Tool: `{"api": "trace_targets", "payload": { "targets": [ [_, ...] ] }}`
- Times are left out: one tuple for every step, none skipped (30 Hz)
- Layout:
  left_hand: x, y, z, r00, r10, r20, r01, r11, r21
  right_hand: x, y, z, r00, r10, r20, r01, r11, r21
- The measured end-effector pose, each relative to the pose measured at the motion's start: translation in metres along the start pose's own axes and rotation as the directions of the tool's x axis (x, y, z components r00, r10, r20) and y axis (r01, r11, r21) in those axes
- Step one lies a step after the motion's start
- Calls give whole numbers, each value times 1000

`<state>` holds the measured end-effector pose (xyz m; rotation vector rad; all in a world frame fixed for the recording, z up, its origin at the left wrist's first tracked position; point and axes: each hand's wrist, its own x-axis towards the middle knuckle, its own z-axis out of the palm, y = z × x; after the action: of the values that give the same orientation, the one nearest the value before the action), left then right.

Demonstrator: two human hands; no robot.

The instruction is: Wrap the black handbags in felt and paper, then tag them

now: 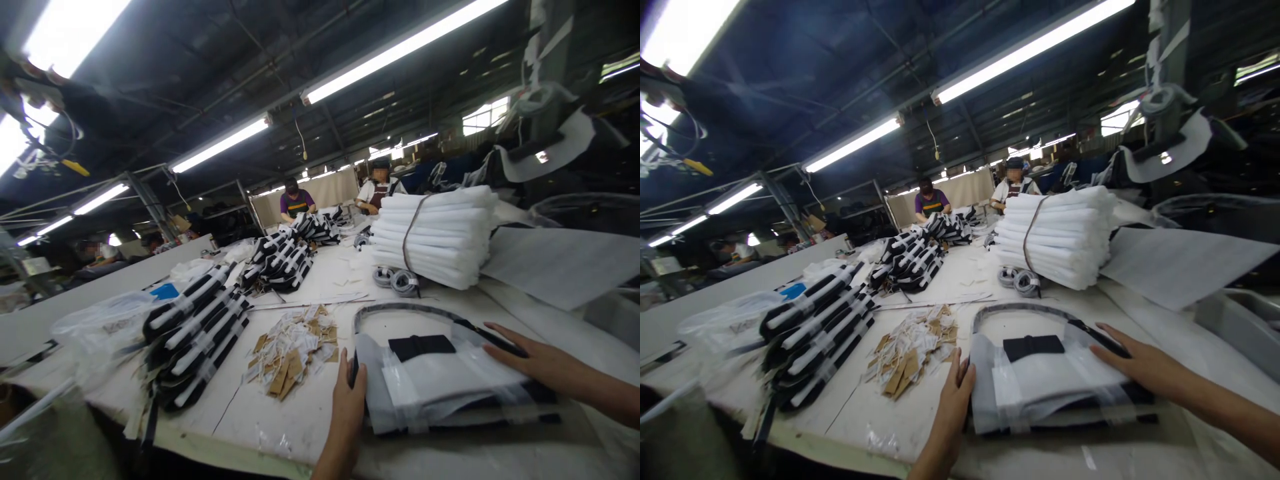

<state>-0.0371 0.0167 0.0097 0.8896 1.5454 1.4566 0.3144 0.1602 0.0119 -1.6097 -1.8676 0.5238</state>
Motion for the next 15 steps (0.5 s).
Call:
{"api": "trace_targets", "payload": {
  "targets": [
    [-1,4,0,1000,-11,-15,11,1000,-10,1,-8,-4,998,17,56,-17,1000,5],
    [-2,8,0,999,-15,-32,15,1000,-16,1,-18,-9,995,25,96,-27,1000,11],
    [-2,13,-2,999,-17,-52,16,1000,-25,0,-28,-14,994,22,111,-25,999,23],
    [-3,19,-4,997,-14,-74,11,999,-40,-1,-39,-19,996,6,91,-10,999,42],
    [-4,25,-7,995,-3,-99,-3,998,-60,-2,-50,-24,998,-16,53,12,997,71],
    [-5,30,-9,992,19,-128,-30,996,-82,-2,-60,-28,999,-40,20,38,994,106],
    [-6,35,-12,985,51,-164,-68,993,-98,-2,-69,-32,998,-67,-6,67,988,143],
    [-7,39,-13,974,93,-207,-115,988,-99,-2,-76,-33,995,-98,-28,102,979,177],
    [-8,41,-14,957,143,-251,-168,982,-81,0,-81,-33,991,-128,-41,133,970,203],
    [-10,41,-15,938,199,-284,-220,974,-46,2,-83,-31,988,-148,-45,154,962,224],
    [-13,39,-15,920,253,-298,-264,964,4,4,-83,-28,988,-153,-34,157,957,244],
    [-16,35,-14,907,303,-291,-300,952,59,6,-80,-23,990,-144,-12,142,953,269],
    [-19,29,-13,899,344,-270,-325,939,111,8,-75,-18,992,-127,15,117,949,294],
    [-22,22,-13,894,377,-243,-348,925,156,8,-70,-11,993,-107,41,88,944,318],
    [-25,16,-13,889,404,-216,-367,911,190,8,-64,-5,994,-91,58,66,939,337]
  ]
}}
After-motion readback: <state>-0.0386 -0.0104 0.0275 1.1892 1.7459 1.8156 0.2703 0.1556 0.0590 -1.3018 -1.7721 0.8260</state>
